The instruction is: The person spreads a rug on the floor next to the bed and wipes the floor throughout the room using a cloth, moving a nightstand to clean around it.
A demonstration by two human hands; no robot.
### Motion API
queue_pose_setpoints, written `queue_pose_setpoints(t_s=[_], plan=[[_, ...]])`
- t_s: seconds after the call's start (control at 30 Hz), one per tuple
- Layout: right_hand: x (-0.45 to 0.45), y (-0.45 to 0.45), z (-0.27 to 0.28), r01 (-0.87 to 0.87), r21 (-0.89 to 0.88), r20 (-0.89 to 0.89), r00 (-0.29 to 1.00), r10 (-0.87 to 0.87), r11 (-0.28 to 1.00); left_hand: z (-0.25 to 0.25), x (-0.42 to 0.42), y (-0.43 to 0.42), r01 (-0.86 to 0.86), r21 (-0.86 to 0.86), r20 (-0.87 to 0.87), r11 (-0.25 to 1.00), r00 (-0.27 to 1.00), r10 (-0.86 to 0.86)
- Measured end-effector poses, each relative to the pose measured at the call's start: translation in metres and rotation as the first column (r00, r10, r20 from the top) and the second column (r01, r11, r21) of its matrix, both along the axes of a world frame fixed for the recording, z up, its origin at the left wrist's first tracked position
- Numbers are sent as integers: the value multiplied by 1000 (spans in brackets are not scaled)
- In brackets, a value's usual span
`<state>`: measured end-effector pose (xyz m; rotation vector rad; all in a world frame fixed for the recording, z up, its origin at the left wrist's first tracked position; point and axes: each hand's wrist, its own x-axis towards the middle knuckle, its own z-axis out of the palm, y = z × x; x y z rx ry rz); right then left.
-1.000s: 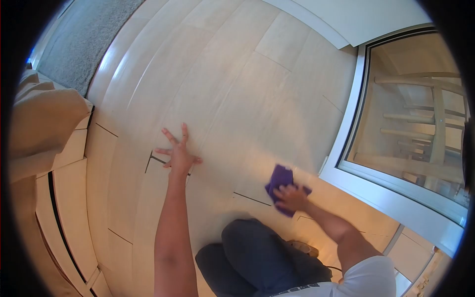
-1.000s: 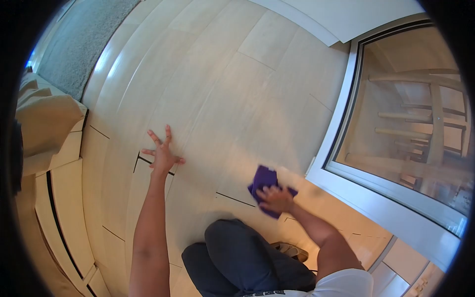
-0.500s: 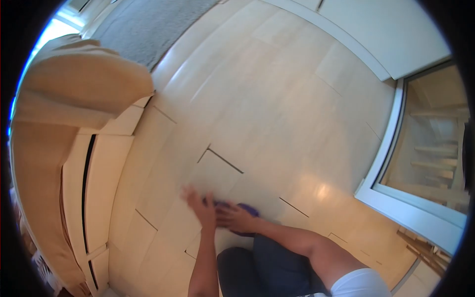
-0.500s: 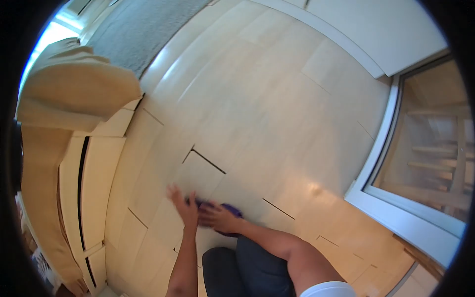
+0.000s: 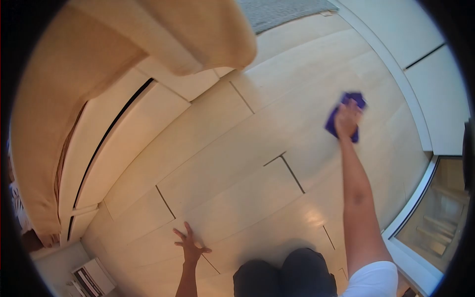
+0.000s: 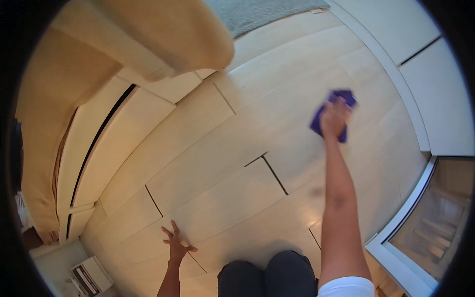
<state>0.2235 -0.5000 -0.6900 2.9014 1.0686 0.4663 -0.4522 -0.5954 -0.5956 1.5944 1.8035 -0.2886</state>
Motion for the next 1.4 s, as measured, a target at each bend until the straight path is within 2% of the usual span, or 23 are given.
queue_pose_setpoints(t_s=[0.03,0.07,0.17,0.2,0.27,0.3,0.4,0.5,0.57,0.63,0.7,0.77,0.83,0.9,0.93,1.03,1.1,1.13,1.17,1.23,1.27,1.33,1.4], plan=[[-28,50,-14,-239,354,-11,966,259,904,1,2,1,-20,1,-2,1000,1000,20],[-80,91,1,-416,261,-5,902,432,871,3,3,1,-11,-3,-22,1000,1000,11],[-254,159,29,-612,638,-106,530,841,467,2,1,1,2,10,-47,1000,999,-1],[-306,157,35,-682,609,-186,373,909,405,3,0,1,27,29,-43,999,999,-26],[-409,120,24,-714,680,-85,153,985,170,7,4,5,-9,7,-48,1000,999,9],[-451,83,27,-832,537,-156,68,985,142,10,5,4,-30,-9,-52,999,998,30],[-498,-36,24,-761,647,-283,-299,911,-48,-17,-21,-10,76,80,-61,994,996,-71],[-423,-97,26,-784,619,-405,-277,872,39,2,-1,-1,-32,-6,-79,999,996,31],[-338,-128,54,-892,345,-593,34,804,291,7,-1,-2,-62,-51,-86,997,995,57],[-253,-172,62,-828,-35,-385,528,757,559,7,0,-1,-39,-66,-97,997,995,33],[-178,-218,60,-464,-36,-357,833,422,885,7,1,0,-59,-77,-79,995,995,53],[-142,-262,28,-82,1,-62,995,82,997,7,1,-1,-84,-87,-42,993,996,80],[-159,-253,16,218,-117,-96,968,-230,969,9,2,1,-99,-97,-45,990,994,95],[-202,-236,-5,-12,31,26,1000,12,999,18,6,2,-134,-136,-76,982,989,124],[-243,-213,7,-137,193,-97,983,158,972,22,8,6,-169,-162,-114,972,982,152],[-363,-142,32,-409,324,-197,853,484,853,25,8,9,-182,-200,-151,963,977,153],[-451,-98,40,-446,552,-352,641,682,704,25,5,4,-170,-201,-139,965,980,144],[-491,-81,47,-679,395,-280,553,784,620,25,3,6,-169,-195,-142,966,980,142],[-534,-72,44,-675,559,-175,471,865,481,23,-1,6,-175,-186,-129,967,980,152],[-587,-57,38,-564,720,-363,190,912,404,16,-5,0,-158,-166,-124,973,983,138],[-591,-53,44,-566,724,-351,191,917,395,13,-7,-2,-139,-145,-130,980,984,120],[-600,-43,64,-158,777,-603,93,792,610,11,-6,-2,-138,-151,-145,979,983,116],[-549,-37,84,271,613,-761,-51,647,742,12,-7,0,-131,-151,-129,980,985,112]])
